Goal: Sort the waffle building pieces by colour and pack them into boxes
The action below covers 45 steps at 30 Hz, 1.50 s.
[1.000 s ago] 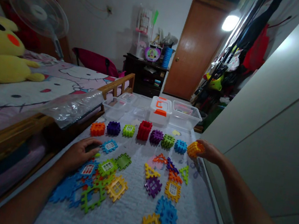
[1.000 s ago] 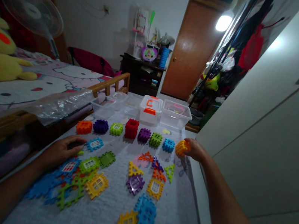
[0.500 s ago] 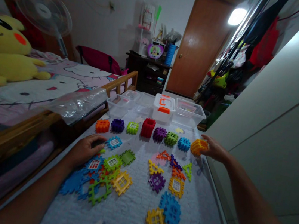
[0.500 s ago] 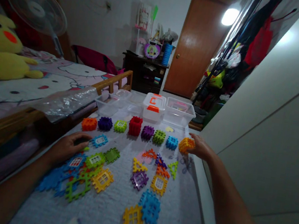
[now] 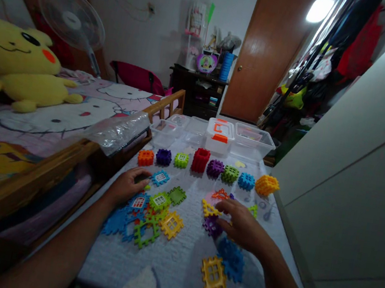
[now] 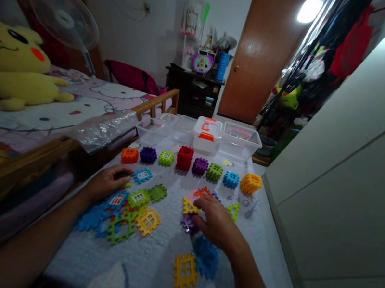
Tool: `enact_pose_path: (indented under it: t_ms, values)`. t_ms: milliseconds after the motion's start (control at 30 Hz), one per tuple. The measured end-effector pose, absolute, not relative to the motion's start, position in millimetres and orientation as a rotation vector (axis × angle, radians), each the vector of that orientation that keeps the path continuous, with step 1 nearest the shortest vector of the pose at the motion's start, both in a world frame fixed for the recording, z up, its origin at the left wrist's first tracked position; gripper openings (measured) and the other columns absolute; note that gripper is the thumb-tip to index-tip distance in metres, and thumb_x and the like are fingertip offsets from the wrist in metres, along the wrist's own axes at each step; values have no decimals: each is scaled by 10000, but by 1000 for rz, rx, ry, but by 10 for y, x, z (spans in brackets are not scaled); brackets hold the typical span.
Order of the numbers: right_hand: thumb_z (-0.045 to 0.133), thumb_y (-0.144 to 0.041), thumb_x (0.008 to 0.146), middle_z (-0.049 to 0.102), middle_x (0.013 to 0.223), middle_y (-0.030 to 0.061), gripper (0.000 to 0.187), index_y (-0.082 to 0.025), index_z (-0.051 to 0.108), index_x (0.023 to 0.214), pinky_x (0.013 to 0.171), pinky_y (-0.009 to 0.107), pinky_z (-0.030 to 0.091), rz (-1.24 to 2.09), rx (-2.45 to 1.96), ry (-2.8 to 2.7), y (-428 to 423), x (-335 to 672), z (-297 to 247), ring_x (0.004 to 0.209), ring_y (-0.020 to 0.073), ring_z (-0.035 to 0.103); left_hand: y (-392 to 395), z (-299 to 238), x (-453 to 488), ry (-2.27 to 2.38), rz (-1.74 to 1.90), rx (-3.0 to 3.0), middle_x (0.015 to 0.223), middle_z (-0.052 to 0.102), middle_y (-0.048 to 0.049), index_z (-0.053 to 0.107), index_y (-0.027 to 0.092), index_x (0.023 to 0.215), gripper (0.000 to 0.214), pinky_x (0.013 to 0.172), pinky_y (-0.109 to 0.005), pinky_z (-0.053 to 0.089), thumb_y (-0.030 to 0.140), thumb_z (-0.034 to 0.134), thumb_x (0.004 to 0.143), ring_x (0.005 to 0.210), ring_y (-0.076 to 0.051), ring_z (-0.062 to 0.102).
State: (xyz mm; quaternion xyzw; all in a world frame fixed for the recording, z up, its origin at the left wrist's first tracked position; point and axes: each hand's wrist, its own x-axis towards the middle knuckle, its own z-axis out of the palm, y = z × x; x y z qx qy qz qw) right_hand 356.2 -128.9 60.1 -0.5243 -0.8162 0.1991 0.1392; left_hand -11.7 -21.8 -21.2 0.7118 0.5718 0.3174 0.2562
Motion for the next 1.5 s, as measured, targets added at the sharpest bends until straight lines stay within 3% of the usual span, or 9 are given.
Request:
enact_pose_path:
  t_ms: [367,500,633,700,867,1100,1233,1367,1500]
  values:
    - [630,-217,813,638,1085,103,278,-180,665,1087,934,369,441,704,-1454,-2634,-1482,2998,709,1056,248,553,-189,-269,-138,1501,910,1948,1036,715,-77,711,180,954,376,934,-396,500,460,594,732,978,-267,660]
    - [787,-333,665,530,1338,130,706,-189,558,1317,1052,448,383,833,-1580,-2609,-1698,3228,784,1235,315,449,-195,-252,-137,1518,865,1921,1066,710,-82,705,176,994,426,902,-388,515,487,591,726,992,-275,654]
    - [862,-466,535,277,1563,158,1105,-223,364,1491,1130,592,254,858,-1820,-2502,-2012,3448,604,1408,425,230,-203,-227,-126,1517,851,1932,1077,704,-81,705,176,986,426,942,-390,493,487,586,722,1001,-270,646]
    - [848,-448,584,255,1581,145,1032,-272,376,1484,1118,620,268,767,-1841,-2436,-2128,3503,443,1416,436,223,-204,-219,-122,1513,838,1932,1073,702,-82,702,174,979,426,936,-391,496,490,589,718,995,-271,647]
    - [762,-232,694,463,1459,120,629,-308,583,1293,1043,595,403,464,-1733,-2379,-2141,3454,152,1310,397,421,-203,-218,-124,1513,850,1920,1086,697,-85,697,177,983,434,920,-387,507,503,592,716,1016,-276,641]
    - [698,-116,722,541,1360,147,631,-217,530,1321,1047,540,442,349,-1588,-2270,-1797,3197,82,1245,332,500,-201,-215,-118,1545,842,1916,1077,700,-80,706,183,969,432,929,-400,501,505,589,705,1002,-285,649]
    - [607,-169,823,522,1359,144,541,-206,481,1348,1038,482,462,354,-1470,-2098,-1613,3285,31,1257,281,505,-200,-219,-115,1542,848,1896,1066,703,-83,701,179,968,444,912,-388,509,512,593,695,992,-281,652]
    - [510,-232,898,601,1197,113,279,-213,593,1163,941,453,503,320,-1534,-1900,-1548,3564,127,1111,253,589,-203,-224,-121,1533,844,1902,1066,702,-83,702,179,978,444,894,-381,518,514,592,707,995,-278,649]
    - [638,-296,830,639,1107,100,228,-210,643,1041,954,480,460,362,-1520,-2060,-1618,3641,240,1081,277,572,-205,-213,-120,1509,858,1893,1043,708,-78,705,184,969,430,876,-376,528,507,602,705,974,-270,655]
